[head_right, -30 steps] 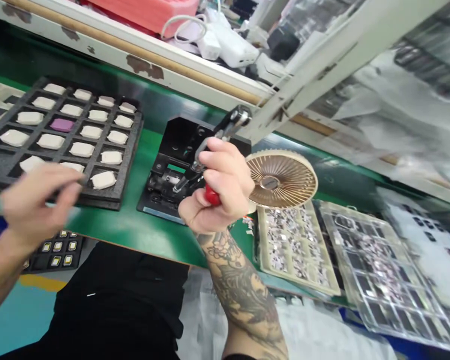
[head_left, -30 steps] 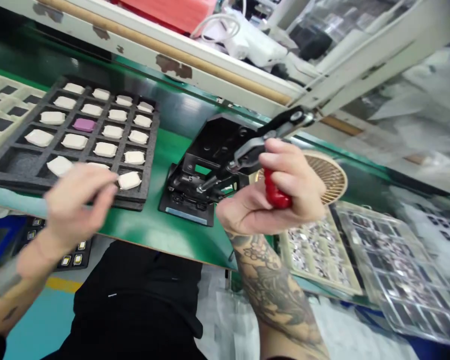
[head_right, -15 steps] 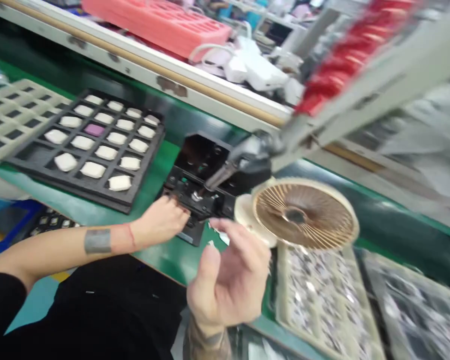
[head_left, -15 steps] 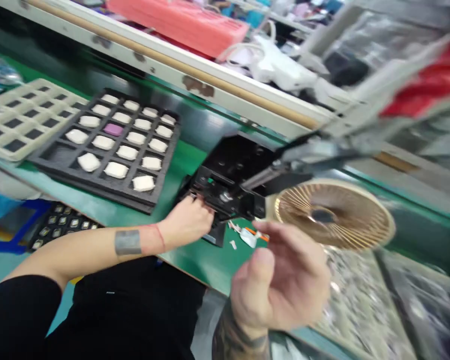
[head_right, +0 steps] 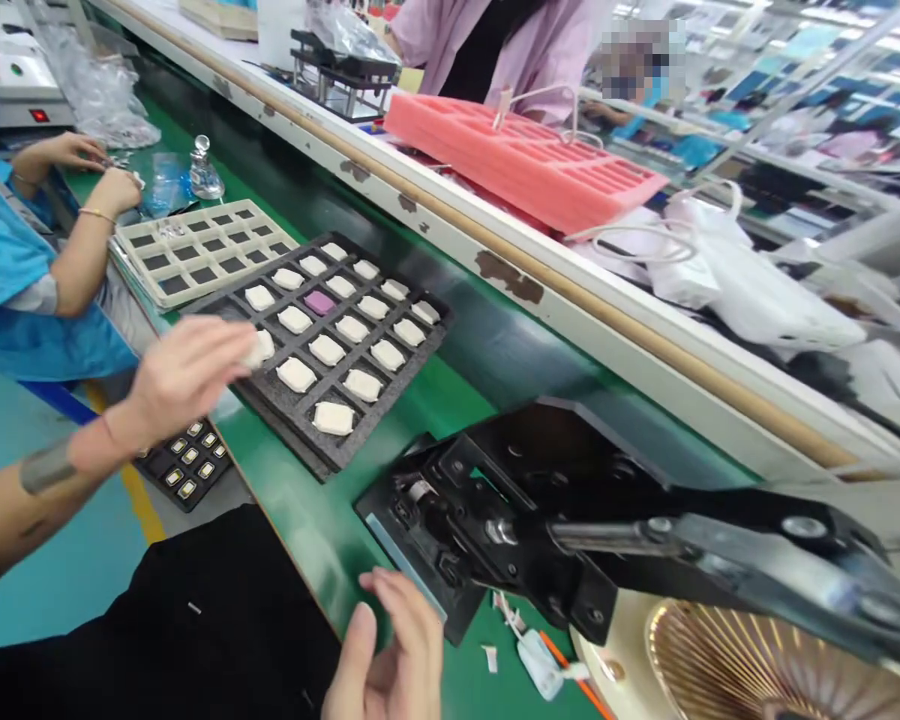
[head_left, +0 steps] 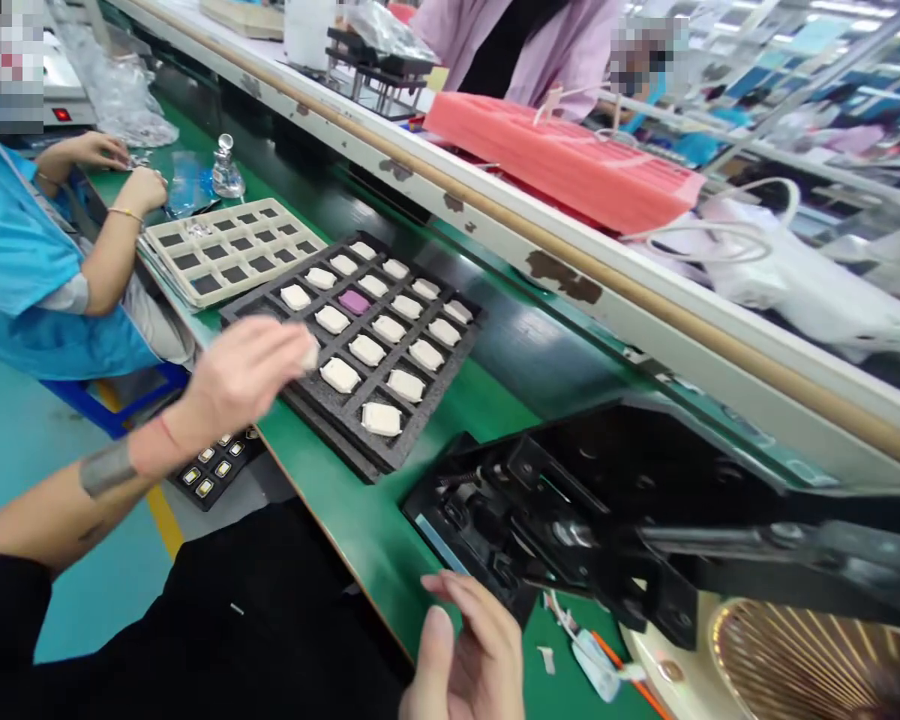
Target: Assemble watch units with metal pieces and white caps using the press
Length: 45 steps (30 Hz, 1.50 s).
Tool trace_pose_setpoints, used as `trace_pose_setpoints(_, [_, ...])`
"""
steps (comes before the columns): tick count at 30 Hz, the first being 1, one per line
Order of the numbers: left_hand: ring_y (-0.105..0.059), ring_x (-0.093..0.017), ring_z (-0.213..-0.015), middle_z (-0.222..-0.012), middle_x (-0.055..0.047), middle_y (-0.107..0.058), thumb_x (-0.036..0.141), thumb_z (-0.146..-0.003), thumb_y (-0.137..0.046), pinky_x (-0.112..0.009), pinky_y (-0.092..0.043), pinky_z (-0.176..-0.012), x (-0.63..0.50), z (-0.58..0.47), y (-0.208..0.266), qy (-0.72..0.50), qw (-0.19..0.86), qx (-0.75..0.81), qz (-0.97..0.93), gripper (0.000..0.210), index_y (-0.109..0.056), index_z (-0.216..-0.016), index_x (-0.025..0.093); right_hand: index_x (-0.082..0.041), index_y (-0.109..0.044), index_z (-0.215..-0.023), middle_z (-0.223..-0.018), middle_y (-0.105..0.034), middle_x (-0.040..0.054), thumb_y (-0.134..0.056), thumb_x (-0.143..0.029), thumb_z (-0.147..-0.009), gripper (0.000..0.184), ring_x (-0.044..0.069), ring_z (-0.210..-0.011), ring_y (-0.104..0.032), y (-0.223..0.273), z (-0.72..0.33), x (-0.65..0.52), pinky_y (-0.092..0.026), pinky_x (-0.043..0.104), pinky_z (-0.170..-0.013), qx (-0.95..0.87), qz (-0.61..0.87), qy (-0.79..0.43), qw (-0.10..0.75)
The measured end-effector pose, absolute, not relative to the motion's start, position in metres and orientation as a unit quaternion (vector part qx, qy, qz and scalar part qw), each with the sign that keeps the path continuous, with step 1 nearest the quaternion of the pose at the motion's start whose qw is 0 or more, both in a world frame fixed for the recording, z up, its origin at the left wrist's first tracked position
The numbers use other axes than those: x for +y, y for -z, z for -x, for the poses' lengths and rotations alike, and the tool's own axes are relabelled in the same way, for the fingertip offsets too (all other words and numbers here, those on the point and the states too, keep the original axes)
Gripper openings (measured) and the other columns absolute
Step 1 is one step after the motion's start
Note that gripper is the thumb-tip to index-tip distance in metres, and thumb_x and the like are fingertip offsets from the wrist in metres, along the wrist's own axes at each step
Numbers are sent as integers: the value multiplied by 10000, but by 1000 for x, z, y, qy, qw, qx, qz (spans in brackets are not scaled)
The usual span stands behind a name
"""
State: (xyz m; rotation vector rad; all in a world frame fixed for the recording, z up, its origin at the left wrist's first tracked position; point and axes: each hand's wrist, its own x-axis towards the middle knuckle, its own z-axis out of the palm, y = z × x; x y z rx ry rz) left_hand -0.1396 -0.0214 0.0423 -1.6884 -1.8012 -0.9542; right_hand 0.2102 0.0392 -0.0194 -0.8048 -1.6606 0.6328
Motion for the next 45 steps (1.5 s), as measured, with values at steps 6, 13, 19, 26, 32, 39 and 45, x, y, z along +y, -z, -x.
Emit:
trace_pose_setpoints(6, [-739, -329, -1372, -1381, -133, -842, 497, -1145, -510, -621, -544, -1269, -31, 244, -34, 389, 84, -727, 560, 433, -863, -1187, 248, -247, -762, -1255, -1151, -788, 130, -686, -154, -1046, 242, 311, -1032, -795, 10, -182, 42, -697, 496, -827, -807, 265, -238, 472])
trace_pose_setpoints(13, [-557, -360, -1641, -1689, -136, -661, 584, -1131, -598, -641, -315, -1434, -36, 245, -13, 478, -34, -689, 543, 582, -684, -1596, 247, -216, -613, -1562, -1561, -628, 227, -639, -271, -1120, 446, 366, -1403, -704, -1, -141, 63, -706, 574, -1071, -886, 298, -80, 347])
trace_pose_setpoints(19, [-543, -392, -1643, -1644, -109, -701, 522, -1119, -637, -714, -229, -1441, -27, 238, -12, 409, 14, -697, 589, 471, -728, -1524, 301, -206, -602, -1492, -1458, -716, 167, -647, -227, -1112, 383, 294, -1335, -739, -4, -120, 86, -681, 480, -1121, -904, 262, -61, 332])
trace_pose_setpoints(26, [-846, -337, -997, -1152, -135, -845, 490, -1059, -764, -493, -718, -847, -71, 125, 13, 705, -185, -625, 278, 372, -760, -1339, 245, -219, -648, -1165, -1124, -736, 63, -575, -103, -1083, 160, 219, -1006, -736, -24, -102, 98, -631, 359, -916, -894, 296, -72, 330])
trace_pose_setpoints(32, [-777, -363, -1350, -1500, -122, -756, 472, -971, -881, -611, -645, -1155, -29, 98, -19, 753, -350, -512, 221, 756, -539, -1635, 352, -185, -701, -1152, -1098, -768, 92, -606, -147, -1097, 116, 225, -1022, -727, -41, -60, 57, -608, 358, -937, -868, 268, -37, 416])
trace_pose_setpoints(39, [-725, -232, -1316, -1375, -3, -819, 89, -735, -771, -409, -549, -1272, 43, 160, -48, 814, -192, -494, 236, 619, -697, -1332, 235, -156, -709, -1351, -1328, -766, 150, -598, -174, -1082, 292, 216, -1037, -747, -22, -79, 25, -650, 362, -896, -880, 200, -93, 421])
trace_pose_setpoints(45, [-790, -253, -1048, -996, -53, -832, 97, -756, -673, -460, -692, -1034, 109, 223, -63, 761, -310, -515, 246, 384, -728, -1135, 116, -183, -725, -1362, -1281, -788, 136, -645, -162, -1094, 281, 243, -1159, -782, 5, -185, 43, -681, 385, -990, -851, 328, -30, 410])
